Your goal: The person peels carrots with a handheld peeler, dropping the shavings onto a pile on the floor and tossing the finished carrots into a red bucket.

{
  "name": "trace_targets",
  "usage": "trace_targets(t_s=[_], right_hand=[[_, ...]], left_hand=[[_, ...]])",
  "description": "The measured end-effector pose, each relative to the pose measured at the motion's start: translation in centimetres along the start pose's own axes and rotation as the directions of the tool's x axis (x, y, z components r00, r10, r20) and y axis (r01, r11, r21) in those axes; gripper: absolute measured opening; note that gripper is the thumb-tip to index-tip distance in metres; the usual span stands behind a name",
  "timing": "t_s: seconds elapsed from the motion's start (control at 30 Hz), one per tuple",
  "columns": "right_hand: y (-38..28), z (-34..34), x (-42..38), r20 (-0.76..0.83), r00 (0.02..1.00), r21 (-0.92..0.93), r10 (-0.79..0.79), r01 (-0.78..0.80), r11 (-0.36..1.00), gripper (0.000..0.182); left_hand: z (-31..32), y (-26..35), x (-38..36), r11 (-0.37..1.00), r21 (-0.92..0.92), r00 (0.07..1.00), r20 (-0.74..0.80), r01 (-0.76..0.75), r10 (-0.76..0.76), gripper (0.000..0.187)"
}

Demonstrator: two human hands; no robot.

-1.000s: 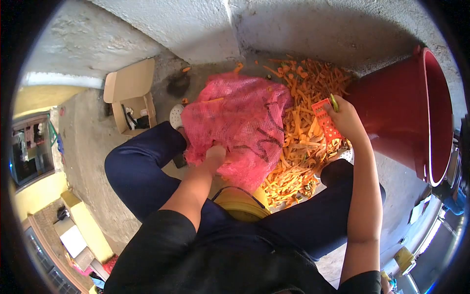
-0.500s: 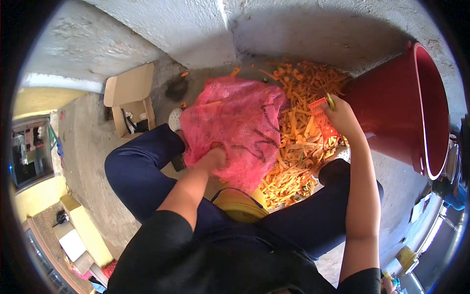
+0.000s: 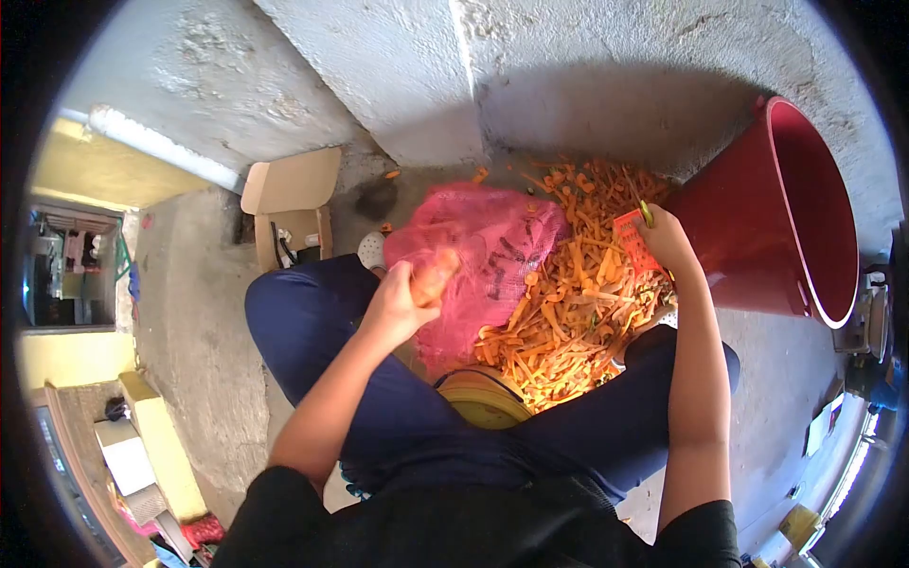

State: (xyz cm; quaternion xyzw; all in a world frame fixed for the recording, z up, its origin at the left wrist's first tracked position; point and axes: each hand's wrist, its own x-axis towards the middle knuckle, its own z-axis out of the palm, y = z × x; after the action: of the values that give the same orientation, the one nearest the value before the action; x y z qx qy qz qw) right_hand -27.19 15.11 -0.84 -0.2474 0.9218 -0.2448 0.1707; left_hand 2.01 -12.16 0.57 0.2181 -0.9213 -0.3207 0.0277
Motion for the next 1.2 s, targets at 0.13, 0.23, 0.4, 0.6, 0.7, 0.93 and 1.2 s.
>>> trace_targets(t_s=[0.13, 0.23, 0.4, 0.6, 0.7, 0.93, 1.2], right_hand=[[-0.5, -0.2, -1.8, -0.024, 1.0, 0.005, -0.01, 0.01, 1.0, 0.026], [-0.5, -0.2, -3.0, -0.055, 0.998, -0.013, -0.027, 0.026, 1.0, 0.025], [-0.5, 0.4, -4.8, -0.092, 0.995, 0.217, 0.035, -0.015, 0.976, 0.02], [-2.6, 1.5, -8.2, -0.015, 0.974, 0.874, 0.224, -0.096, 0.476, 0.014], [-6.6, 1.7, -11.3, 0.03, 0.953, 0.937, 0.301, -0.131, 0.322, 0.016], [-13.3, 3.2, -16.3, -0.135, 0.948, 0.94, 0.288, 0.031, 0.339, 0.019], [-15.6, 4.3, -17.8, -0.531, 0.833, 0.631, 0.153, 0.268, 0.728, 0.028]], left_hand=[[-2.2, 0.7, -2.2, 0.946, 0.261, 0.897, -0.343, -0.193, 0.278, 0.046], [-3.8, 1.9, -3.2, 0.935, -0.08, 0.87, -0.402, -0.344, 0.286, 0.041], [-3.0, 4.5, -3.6, -0.051, -0.991, 0.992, -0.123, -0.125, -0.038, 0.038], [-0.3, 8.2, -4.2, -0.499, -0.744, 0.893, 0.415, 0.444, 0.175, 0.044], [2.4, 8.6, -4.0, -0.374, -0.743, 0.831, 0.509, 0.555, 0.222, 0.045], [4.7, 10.4, -3.5, -0.251, -0.662, 0.708, 0.658, 0.706, 0.256, 0.045], [6.5, 11.0, -4.8, -0.368, -0.538, 0.645, 0.701, 0.758, 0.305, 0.041]])
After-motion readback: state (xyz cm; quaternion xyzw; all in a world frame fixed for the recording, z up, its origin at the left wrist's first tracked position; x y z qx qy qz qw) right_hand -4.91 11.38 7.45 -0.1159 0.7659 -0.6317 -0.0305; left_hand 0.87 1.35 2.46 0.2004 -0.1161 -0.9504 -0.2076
